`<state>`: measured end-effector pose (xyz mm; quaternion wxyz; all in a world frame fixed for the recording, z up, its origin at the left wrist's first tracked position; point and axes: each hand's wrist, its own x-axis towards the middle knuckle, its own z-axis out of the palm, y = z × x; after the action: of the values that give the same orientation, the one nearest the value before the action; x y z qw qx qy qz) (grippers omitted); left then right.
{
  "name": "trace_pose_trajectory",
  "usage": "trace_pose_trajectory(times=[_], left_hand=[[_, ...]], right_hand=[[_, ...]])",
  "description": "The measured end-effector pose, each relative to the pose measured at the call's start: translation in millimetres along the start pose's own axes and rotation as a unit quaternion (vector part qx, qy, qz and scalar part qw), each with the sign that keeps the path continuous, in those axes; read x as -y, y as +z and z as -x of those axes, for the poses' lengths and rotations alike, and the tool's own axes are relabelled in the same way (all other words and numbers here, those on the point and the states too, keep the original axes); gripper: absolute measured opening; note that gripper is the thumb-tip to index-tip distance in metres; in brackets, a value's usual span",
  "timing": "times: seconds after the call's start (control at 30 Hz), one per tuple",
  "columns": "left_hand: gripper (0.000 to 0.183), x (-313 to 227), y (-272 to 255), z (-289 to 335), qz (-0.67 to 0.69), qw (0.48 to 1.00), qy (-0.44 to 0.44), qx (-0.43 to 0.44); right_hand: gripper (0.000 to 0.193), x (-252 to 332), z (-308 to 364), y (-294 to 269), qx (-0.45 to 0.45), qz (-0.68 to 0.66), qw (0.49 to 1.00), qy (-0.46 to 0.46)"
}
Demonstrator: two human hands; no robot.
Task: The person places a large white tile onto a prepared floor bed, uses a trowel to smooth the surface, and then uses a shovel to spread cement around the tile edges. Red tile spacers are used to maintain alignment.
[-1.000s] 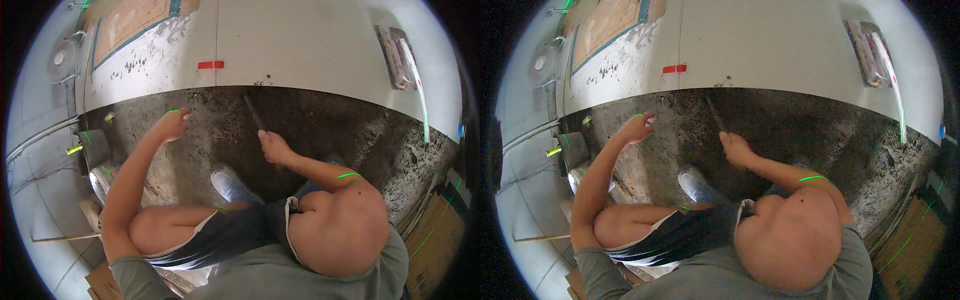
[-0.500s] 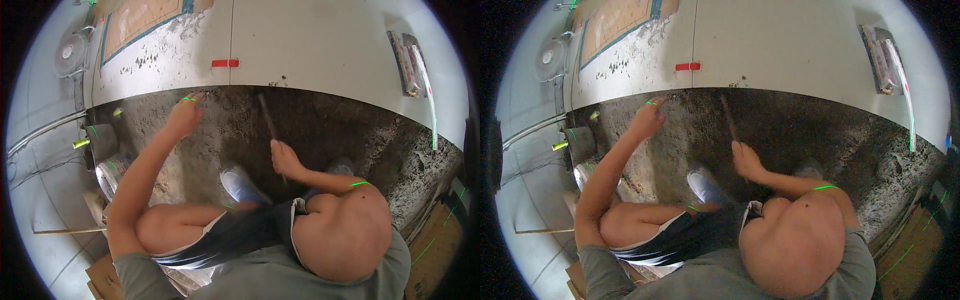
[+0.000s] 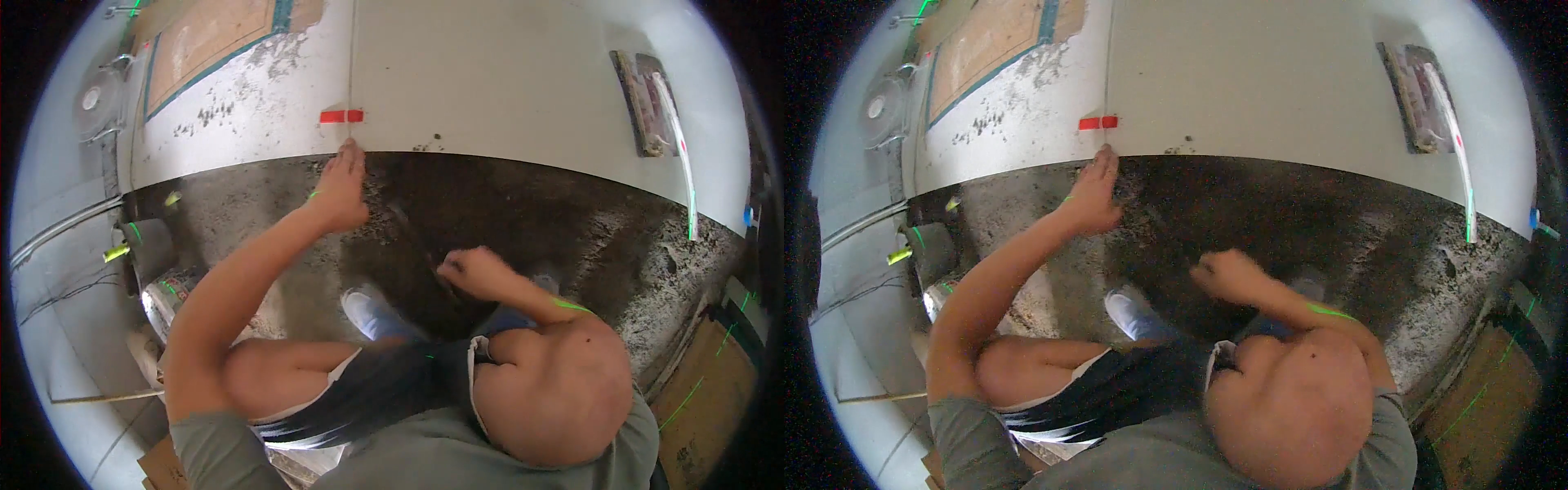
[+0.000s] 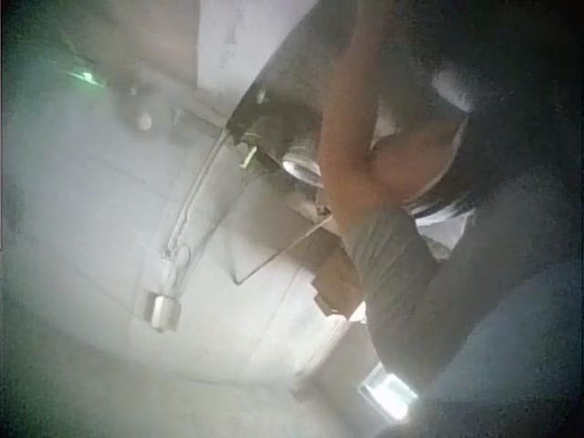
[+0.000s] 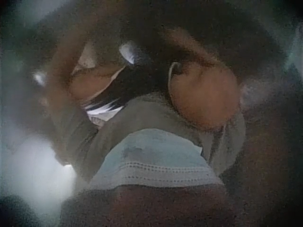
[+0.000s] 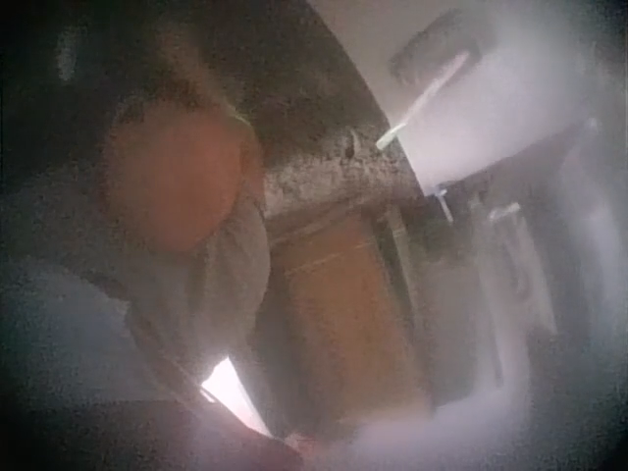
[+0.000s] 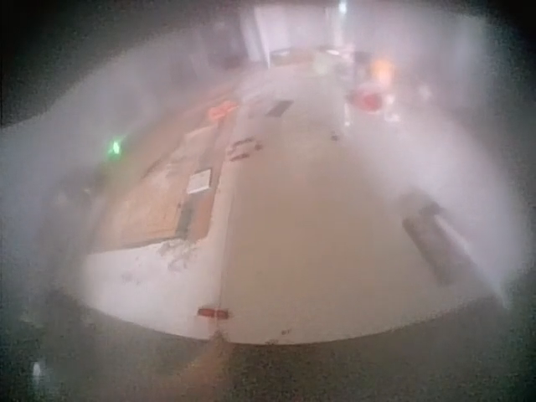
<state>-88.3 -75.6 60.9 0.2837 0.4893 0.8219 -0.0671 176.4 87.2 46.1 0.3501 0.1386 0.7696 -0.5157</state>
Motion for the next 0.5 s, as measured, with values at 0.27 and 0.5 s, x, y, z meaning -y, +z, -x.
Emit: trace_pose_trajectory(times=[0.27,0.5], left_hand=[[0.096,-7.6,-7.0,-6.8,-0.015,1.0,-0.006,0.014],[0.101,-5.4,-9.3,-1.3,-0.019,0.999,-0.03,0.029]], right_hand=[[0.073,-185.1,160.5,-296.8,-0.619,0.31,0.624,0.363],[0.063,-217.1,134.9,-331.0,-0.499,-0.016,0.817,0.288]])
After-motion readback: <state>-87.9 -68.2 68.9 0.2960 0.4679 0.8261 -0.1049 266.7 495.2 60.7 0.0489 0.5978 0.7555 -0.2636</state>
